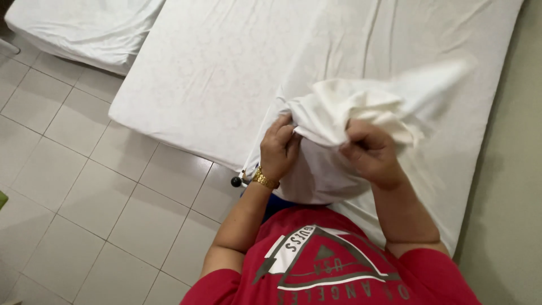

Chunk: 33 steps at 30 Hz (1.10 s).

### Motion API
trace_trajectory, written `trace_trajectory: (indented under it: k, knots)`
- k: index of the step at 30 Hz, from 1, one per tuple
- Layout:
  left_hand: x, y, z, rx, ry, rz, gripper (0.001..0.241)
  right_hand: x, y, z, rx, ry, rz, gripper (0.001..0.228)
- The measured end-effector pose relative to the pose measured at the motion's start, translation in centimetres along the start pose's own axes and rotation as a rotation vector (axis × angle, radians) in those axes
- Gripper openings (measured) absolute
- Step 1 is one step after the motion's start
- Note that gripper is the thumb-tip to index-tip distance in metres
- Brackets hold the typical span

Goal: The person inserts a blue pillow into a white pillowcase by hand. They repeatedly pull the fabric over the pillow corners and adjust the fit while holding the pillow against their torso.

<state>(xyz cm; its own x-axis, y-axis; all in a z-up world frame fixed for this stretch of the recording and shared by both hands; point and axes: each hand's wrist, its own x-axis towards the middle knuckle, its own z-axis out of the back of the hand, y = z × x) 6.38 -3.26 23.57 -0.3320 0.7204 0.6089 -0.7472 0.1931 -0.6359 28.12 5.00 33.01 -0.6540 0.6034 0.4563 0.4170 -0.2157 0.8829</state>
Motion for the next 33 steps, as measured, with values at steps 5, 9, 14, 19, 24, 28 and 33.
trace_trajectory:
  k: [5, 9, 14, 19, 24, 28, 33]
  knots:
    - [-2.0, 0.6, -0.8, -0.791, -0.019, 0.293, 0.026, 2.9, 3.4, -4.4, -0.054, -0.040, 0.109, 0.016]
    - [-3.0, 4.8, -1.9, -1.616, -0.102, 0.790, 0.037, 5.1, 5.6, -8.1, -0.772, 0.283, 0.261, 0.017]
    - [-5.9, 8.8, -3.8, -1.863, -0.005, 1.073, 0.046, 0.7, 2.2, -2.8, -1.124, 0.318, 0.422, 0.024]
    - [-5.7, 6.9, -1.8, -1.846, -0.004, 1.196, 0.046, -4.0, 3.6, 5.0, -1.516, -0.176, 0.230, 0.006]
    - [-5.2, 3.5, -3.6, -1.751, 0.129, 1.136, 0.039, -1.5, 3.1, 3.2, -1.293, 0.062, -0.390, 0.039]
    - [-5.5, 4.3, -3.9, -1.580, 0.145, 1.097, 0.028, -4.0, -1.0, 3.4, -1.409, 0.151, -0.313, 0.055]
    - [-6.7, 11.7, -3.5, -0.712, 0.085, 0.870, 0.026, -5.4, -0.7, 7.0, -1.306, 0.154, -0.525, 0.036]
